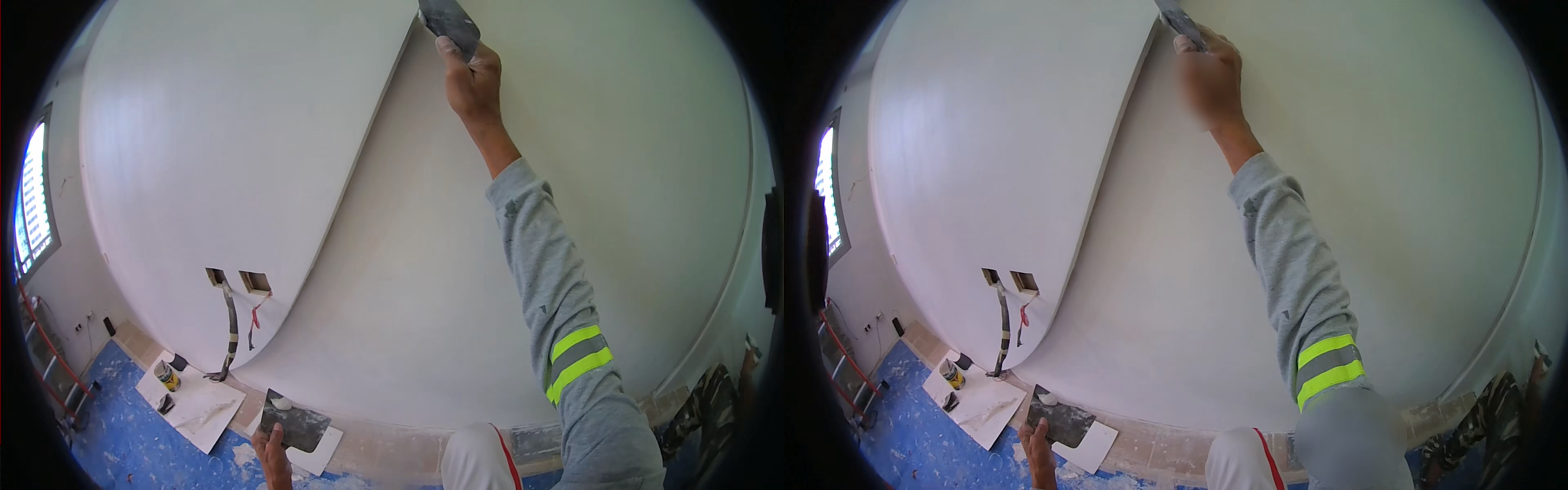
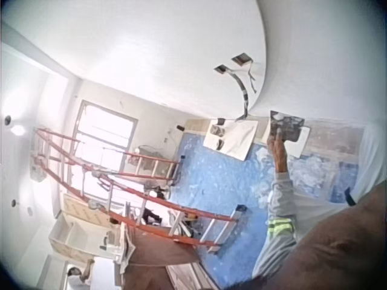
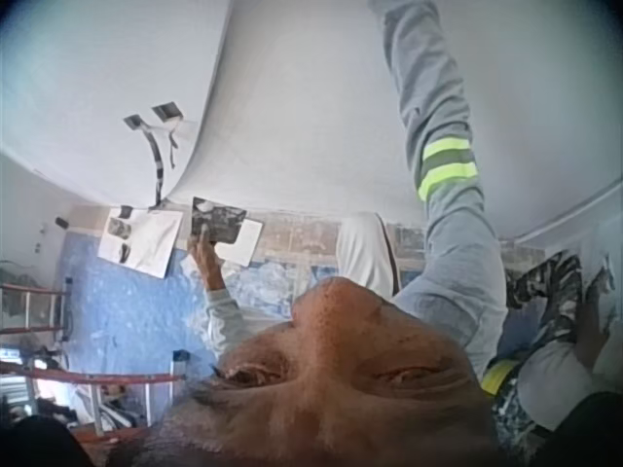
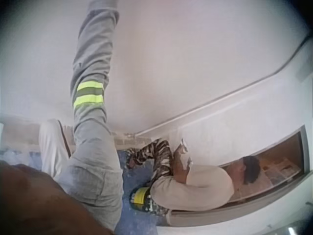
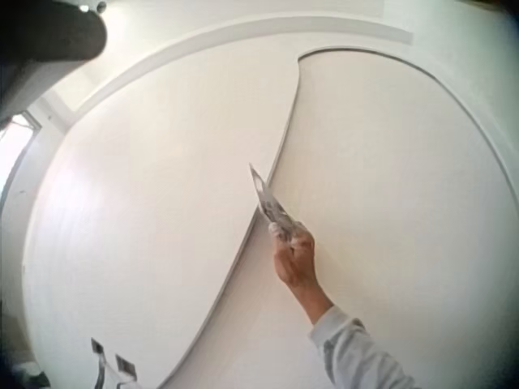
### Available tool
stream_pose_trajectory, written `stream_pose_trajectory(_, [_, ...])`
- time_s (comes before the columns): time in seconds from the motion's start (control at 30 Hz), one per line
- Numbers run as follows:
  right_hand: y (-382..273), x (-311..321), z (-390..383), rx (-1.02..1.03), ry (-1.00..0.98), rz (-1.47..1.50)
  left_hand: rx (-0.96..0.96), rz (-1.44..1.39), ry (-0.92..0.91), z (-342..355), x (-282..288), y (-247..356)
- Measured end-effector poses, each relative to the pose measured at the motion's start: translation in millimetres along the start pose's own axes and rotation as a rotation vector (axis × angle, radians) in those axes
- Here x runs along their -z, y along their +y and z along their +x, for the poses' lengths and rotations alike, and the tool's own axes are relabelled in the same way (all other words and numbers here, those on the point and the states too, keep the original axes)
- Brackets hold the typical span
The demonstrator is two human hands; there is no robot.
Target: The person scoops plaster from a hawk and applies it to a wall using a trowel, smoothing the surface along a curved edge. The person repeatedly transfers plaster between tools and spreads it evenly on the wall.
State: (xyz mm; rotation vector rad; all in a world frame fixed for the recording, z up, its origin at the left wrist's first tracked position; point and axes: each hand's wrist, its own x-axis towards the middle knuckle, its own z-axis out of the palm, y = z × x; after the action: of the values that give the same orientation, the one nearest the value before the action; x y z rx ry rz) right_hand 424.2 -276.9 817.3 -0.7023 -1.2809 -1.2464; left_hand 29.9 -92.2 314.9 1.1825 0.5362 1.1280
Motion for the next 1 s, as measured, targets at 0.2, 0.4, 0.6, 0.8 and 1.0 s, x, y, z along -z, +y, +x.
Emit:
stream_pose_trajectory(0.2, [-4.2, -2.0, -2.0, -0.077, -0.064, -0.041, -0.026, 0.024, -0.018, 0.7, 7.3, -3.4])
stream_pose_trajectory(0.4, [-7.0, -5.8, -10.5, -0.11, -0.08, -0.061, -0.01, 0.064, -0.018, -4.4, -3.6, 12.3])
stream_pose_trajectory(0.6, [-6.7, -8.4, -21.3, -0.064, -0.086, -0.093, -0.073, 0.102, 0.012, -6.3, -13.9, 18.5])
stream_pose_trajectory(0.8, [-8.4, -9.3, -28.5, -0.059, -0.103, -0.104, -0.07, 0.093, 0.002, -7.5, -12.7, 22.2])
stream_pose_trajectory(1.0, [-11.0, -8.9, -37.7, -0.025, -0.124, -0.127, -0.04, 0.001, 0.014, -8.5, -15.7, 24.8])
